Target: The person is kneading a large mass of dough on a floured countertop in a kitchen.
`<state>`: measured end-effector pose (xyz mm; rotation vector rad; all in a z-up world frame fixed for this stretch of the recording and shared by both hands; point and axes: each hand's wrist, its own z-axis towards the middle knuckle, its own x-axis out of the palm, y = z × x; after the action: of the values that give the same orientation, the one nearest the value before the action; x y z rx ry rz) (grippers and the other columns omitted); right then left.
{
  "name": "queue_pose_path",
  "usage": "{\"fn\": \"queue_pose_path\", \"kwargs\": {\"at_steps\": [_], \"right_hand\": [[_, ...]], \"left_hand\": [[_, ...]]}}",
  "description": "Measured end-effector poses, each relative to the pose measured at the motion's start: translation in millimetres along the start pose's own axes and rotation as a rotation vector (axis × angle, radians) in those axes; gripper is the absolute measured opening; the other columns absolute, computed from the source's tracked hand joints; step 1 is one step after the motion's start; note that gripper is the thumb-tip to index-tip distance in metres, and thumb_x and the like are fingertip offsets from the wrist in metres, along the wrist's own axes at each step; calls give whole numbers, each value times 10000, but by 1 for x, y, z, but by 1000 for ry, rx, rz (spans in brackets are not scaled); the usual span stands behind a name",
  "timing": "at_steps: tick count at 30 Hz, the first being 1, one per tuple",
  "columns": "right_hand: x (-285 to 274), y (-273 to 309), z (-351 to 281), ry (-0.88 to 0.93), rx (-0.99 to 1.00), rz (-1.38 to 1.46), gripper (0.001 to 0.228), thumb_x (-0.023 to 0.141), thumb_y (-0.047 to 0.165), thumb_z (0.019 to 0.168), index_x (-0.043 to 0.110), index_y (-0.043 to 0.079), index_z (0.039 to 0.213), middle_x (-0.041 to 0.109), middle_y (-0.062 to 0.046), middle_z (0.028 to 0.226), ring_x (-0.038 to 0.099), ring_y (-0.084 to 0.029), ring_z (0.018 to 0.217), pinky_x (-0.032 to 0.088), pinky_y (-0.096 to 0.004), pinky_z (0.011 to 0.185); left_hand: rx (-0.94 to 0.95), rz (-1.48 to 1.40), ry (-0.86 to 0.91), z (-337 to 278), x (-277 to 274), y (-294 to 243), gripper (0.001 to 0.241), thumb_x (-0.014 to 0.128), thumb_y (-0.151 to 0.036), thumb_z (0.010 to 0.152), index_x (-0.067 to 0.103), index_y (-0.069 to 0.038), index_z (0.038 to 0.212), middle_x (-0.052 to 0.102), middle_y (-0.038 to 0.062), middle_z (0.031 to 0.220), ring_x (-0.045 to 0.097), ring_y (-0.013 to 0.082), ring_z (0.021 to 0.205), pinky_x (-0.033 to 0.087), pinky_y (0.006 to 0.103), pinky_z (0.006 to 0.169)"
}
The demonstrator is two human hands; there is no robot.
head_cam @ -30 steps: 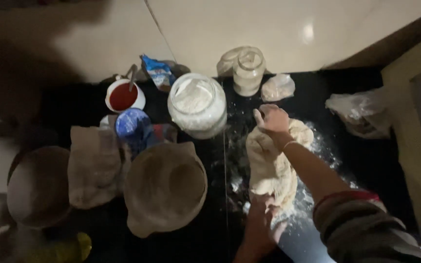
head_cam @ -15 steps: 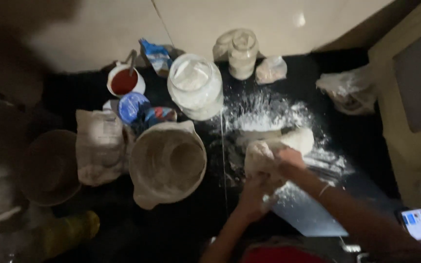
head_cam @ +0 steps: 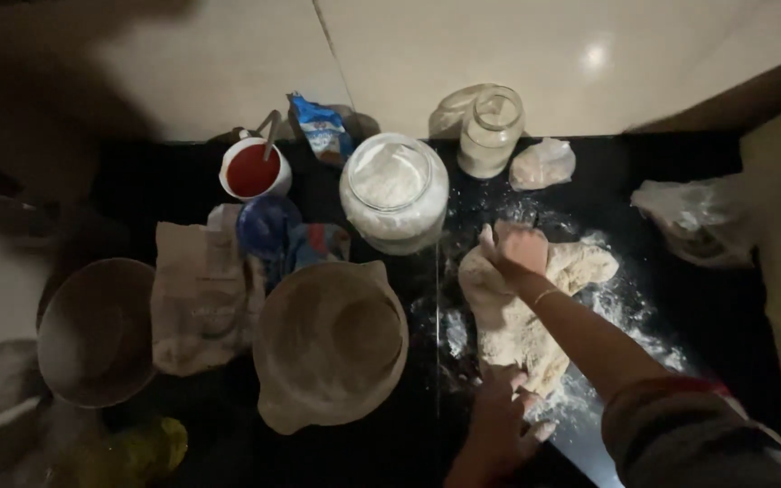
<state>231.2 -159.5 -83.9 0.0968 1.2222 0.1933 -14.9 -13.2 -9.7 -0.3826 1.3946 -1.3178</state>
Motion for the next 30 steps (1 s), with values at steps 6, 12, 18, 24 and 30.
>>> {"fn": "queue_pose_path", "kwargs": {"at_steps": [6, 12, 18, 24, 30], "right_hand": [[15, -12, 45, 1, -38, 50, 366, 520, 428, 1011, 663, 126, 864, 675, -108, 857, 652, -340, 813, 488, -489, 720], [-10, -23, 3, 863, 126, 1332, 386, 666, 352, 966, 814, 6, 881, 810, -131, 918, 738, -180, 893, 535, -326, 881], [-1, -101, -143, 718, -447, 167, 561, 413, 459, 1084, 285, 231, 588, 195, 91, 534, 154, -61, 455, 175, -299, 437], [11, -68, -164, 807, -297, -135, 525, 556, 371, 965, 567, 136, 1434, 619, -116, 1404, 580, -278, 1314, 465, -405, 1112], [-25, 9, -73, 221, -458, -13, 439, 542, 489, 957, 550, 173, 652, 526, -16, 539, 525, -211, 424, 384, -396, 363]], "left_hand": [[190, -37, -171, -4, 17, 15, 307, 760, -211, 846, 567, -36, 1007, 511, 226, 1154, 549, 470, 1151, 434, 644, 966], [179, 61, -226, -17, 30, 18, 444, 860, -190, 874, 538, 20, 1095, 546, 260, 1150, 567, 443, 1058, 474, 556, 914], [60, 161, -11, -34, 48, 48, 298, 736, -294, 954, 707, 1, 982, 665, 215, 1276, 570, 408, 1241, 415, 545, 1009], [20, 91, 152, -27, 35, 43, 587, 450, -542, 1026, 716, -26, 1114, 651, 254, 1232, 582, 471, 1120, 420, 574, 877], [59, 62, 47, -20, 21, 34, 477, 647, -394, 940, 660, 78, 1013, 579, 335, 1279, 512, 502, 1201, 411, 609, 946]]}}
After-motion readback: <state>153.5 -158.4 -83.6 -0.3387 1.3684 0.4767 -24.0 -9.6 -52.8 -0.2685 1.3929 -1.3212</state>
